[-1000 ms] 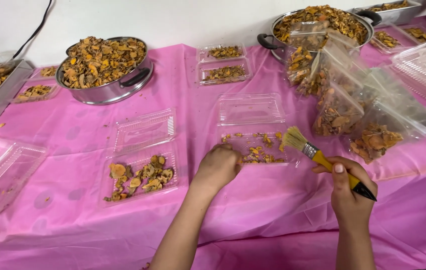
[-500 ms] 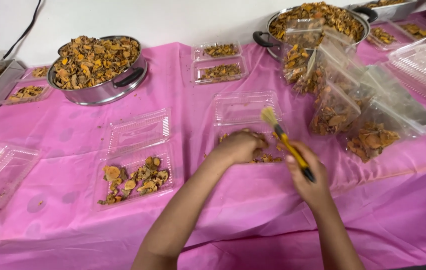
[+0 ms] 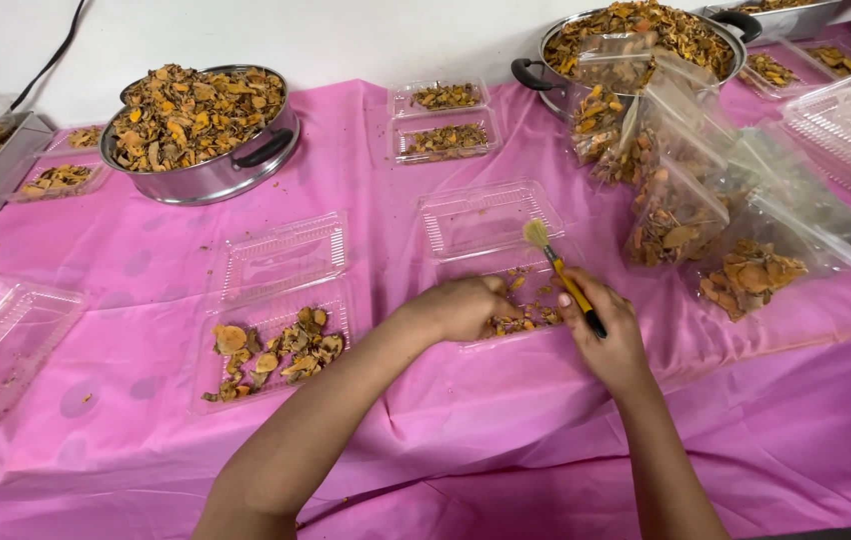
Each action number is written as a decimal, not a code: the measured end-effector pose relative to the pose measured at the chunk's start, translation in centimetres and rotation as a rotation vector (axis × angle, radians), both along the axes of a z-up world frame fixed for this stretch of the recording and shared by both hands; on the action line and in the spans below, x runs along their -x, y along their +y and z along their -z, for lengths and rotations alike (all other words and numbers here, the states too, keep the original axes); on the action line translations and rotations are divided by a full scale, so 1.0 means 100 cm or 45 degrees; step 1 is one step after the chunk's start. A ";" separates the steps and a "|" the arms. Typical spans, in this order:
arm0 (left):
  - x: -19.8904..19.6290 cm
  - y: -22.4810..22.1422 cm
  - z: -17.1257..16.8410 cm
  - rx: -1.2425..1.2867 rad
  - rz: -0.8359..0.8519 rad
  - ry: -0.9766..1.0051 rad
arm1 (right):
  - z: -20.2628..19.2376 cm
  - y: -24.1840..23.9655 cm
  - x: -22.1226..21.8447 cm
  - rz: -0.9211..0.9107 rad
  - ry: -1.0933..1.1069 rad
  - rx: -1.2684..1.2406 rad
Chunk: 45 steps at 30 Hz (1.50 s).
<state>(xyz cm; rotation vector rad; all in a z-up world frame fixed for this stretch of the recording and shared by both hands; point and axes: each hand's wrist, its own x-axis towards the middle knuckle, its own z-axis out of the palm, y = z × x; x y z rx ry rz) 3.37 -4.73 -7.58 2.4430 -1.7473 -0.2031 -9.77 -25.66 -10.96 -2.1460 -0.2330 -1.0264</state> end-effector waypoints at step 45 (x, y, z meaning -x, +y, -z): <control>0.026 0.027 0.006 0.451 -0.704 -0.325 | -0.028 0.027 0.027 0.065 0.194 -0.686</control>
